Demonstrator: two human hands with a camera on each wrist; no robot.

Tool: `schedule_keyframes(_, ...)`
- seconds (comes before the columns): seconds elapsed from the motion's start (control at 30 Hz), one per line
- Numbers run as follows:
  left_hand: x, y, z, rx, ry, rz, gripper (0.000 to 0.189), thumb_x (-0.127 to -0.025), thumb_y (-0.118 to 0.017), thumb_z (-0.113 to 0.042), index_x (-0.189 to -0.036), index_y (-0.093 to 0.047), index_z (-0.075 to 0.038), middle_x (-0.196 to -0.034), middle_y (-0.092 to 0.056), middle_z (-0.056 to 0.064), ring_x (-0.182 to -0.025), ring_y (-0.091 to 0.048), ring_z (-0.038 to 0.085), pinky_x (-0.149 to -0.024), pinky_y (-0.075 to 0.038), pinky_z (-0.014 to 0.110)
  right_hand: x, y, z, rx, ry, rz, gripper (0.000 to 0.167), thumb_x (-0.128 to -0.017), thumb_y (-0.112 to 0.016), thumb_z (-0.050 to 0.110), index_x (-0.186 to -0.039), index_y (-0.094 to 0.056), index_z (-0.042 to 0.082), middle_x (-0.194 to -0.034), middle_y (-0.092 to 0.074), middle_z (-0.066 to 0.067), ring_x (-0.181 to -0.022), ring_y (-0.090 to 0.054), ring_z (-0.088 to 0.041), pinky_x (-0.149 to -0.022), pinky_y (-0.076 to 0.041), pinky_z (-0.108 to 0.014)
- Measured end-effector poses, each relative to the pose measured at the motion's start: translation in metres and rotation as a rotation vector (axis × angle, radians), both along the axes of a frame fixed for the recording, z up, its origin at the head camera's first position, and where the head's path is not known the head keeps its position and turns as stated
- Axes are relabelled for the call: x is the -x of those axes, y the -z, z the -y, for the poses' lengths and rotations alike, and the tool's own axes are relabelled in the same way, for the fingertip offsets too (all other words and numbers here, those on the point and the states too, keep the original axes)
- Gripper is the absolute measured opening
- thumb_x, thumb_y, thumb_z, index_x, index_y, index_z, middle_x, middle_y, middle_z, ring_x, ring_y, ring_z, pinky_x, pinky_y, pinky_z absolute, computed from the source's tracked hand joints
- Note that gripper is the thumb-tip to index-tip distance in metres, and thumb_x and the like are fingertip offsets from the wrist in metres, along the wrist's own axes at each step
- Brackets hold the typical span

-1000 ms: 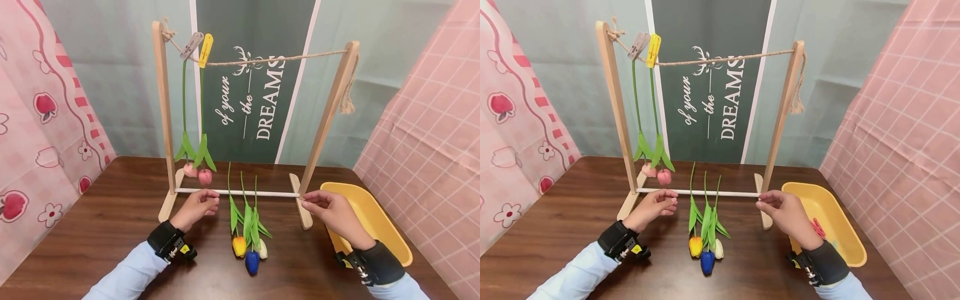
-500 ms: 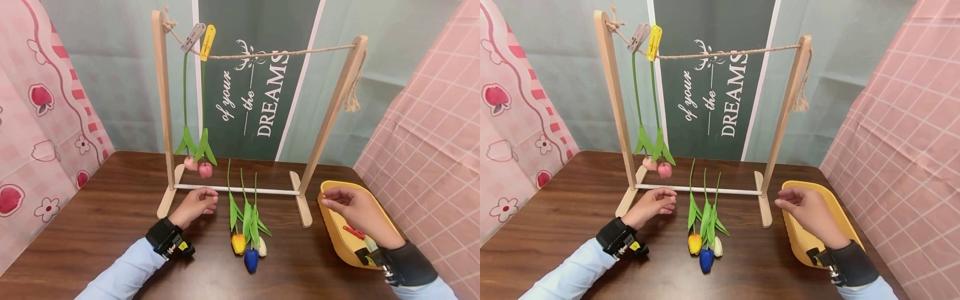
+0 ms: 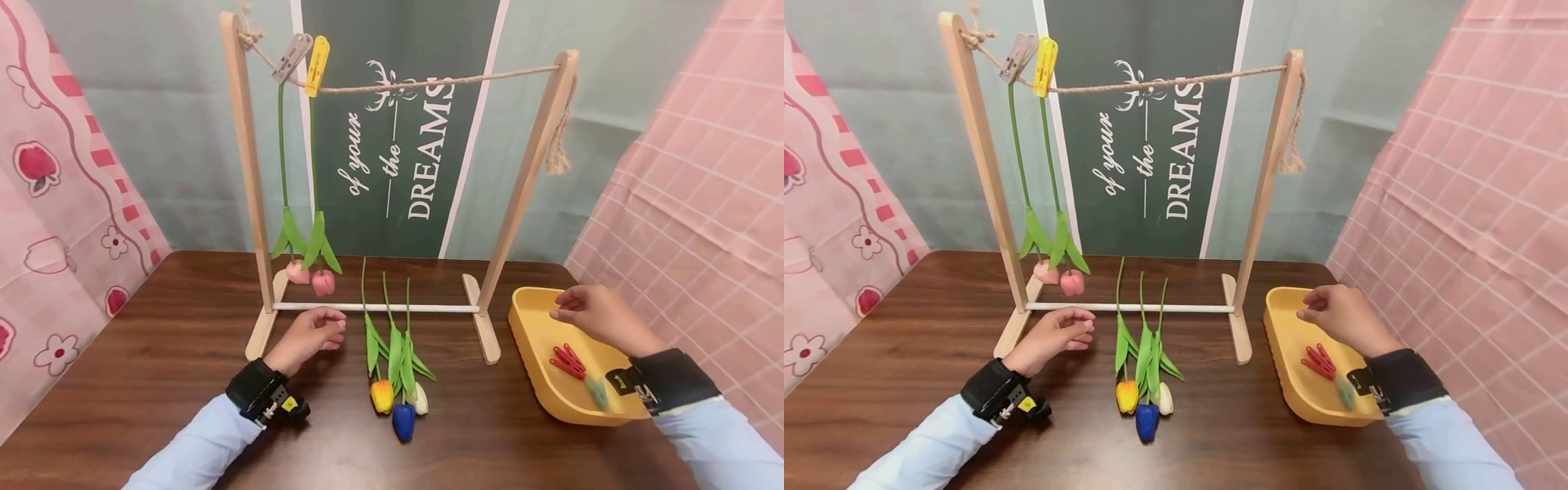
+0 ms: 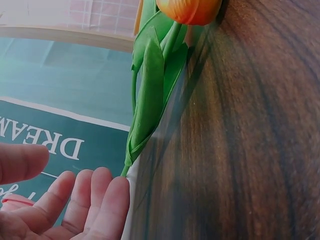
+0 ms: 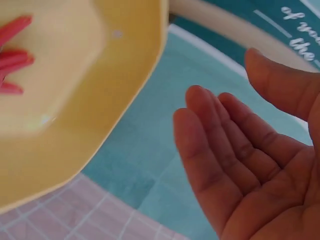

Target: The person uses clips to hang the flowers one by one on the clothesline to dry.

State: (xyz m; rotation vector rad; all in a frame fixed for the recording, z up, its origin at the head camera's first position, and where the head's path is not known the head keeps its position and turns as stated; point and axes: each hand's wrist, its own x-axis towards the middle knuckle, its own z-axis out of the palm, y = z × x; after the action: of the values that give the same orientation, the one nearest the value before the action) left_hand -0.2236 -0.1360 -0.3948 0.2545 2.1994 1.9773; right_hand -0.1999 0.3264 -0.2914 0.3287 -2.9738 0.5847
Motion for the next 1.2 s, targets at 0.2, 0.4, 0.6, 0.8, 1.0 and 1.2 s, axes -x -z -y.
schedule_keyframes(0.2, -0.001, 0.0, 0.001, 0.0, 0.006, 0.003, 0.028, -0.097, -0.055, -0.003, -0.117, -0.053, 0.015, -0.107, -0.058, 0.026, -0.09, -0.063, 0.034, -0.076, -0.057, 0.035, 0.011, 0.006, -0.014, -0.16, 0.03, 0.114, 0.03, -0.08, -0.078, 0.02, -0.088, -0.068, -0.007, -0.078, -0.067, -0.008, -0.071, -0.06, -0.024, -0.062, -0.051, -0.039)
schedule_keyframes(0.4, -0.001, -0.001, 0.002, 0.001, 0.019, 0.003, 0.028, -0.097, -0.054, -0.004, -0.118, -0.053, 0.016, -0.109, -0.057, 0.028, -0.092, -0.063, 0.036, -0.077, -0.056, 0.035, 0.02, 0.016, -0.016, -0.259, 0.073, 0.241, 0.027, -0.079, -0.077, 0.021, -0.064, -0.062, 0.004, -0.059, -0.054, 0.001, -0.055, -0.051, -0.018, -0.05, -0.043, -0.031)
schedule_keyframes(0.6, -0.002, -0.001, 0.001, 0.006, 0.016, 0.011, 0.028, -0.097, -0.055, -0.004, -0.117, -0.053, 0.016, -0.107, -0.058, 0.026, -0.091, -0.063, 0.035, -0.076, -0.057, 0.036, 0.024, 0.03, -0.019, -0.236, 0.123, 0.362, 0.03, -0.081, -0.075, 0.022, -0.067, -0.055, 0.005, -0.058, -0.049, -0.002, -0.048, -0.051, -0.017, -0.045, -0.045, -0.027)
schedule_keyframes(0.8, -0.003, -0.001, 0.001, -0.002, 0.022, 0.005, 0.029, -0.097, -0.056, -0.005, -0.117, -0.053, 0.016, -0.106, -0.059, 0.025, -0.088, -0.064, 0.031, -0.076, -0.057, 0.036, 0.03, 0.043, -0.024, -0.246, 0.15, 0.416, 0.031, -0.077, -0.078, 0.026, -0.067, -0.058, 0.004, -0.057, -0.05, -0.004, -0.046, -0.051, -0.017, -0.044, -0.044, -0.025)
schedule_keyframes(1.0, -0.002, 0.0, 0.002, -0.001, 0.027, 0.001, 0.028, -0.097, -0.055, -0.004, -0.117, -0.053, 0.016, -0.105, -0.059, 0.024, -0.088, -0.064, 0.031, -0.076, -0.056, 0.036, 0.034, 0.058, -0.029, -0.271, 0.154, 0.424, 0.033, -0.076, -0.079, 0.029, -0.063, -0.059, 0.007, -0.055, -0.054, -0.003, -0.043, -0.052, -0.015, -0.043, -0.045, -0.024)
schedule_keyframes(1.2, 0.0, 0.002, 0.003, 0.005, 0.02, 0.014, 0.027, -0.097, -0.055, -0.004, -0.117, -0.053, 0.015, -0.107, -0.058, 0.026, -0.089, -0.064, 0.032, -0.076, -0.056, 0.036, 0.034, 0.065, -0.031, -0.28, 0.149, 0.389, 0.031, -0.075, -0.078, 0.026, -0.062, -0.056, 0.008, -0.056, -0.053, -0.002, -0.046, -0.053, -0.015, -0.044, -0.045, -0.025)
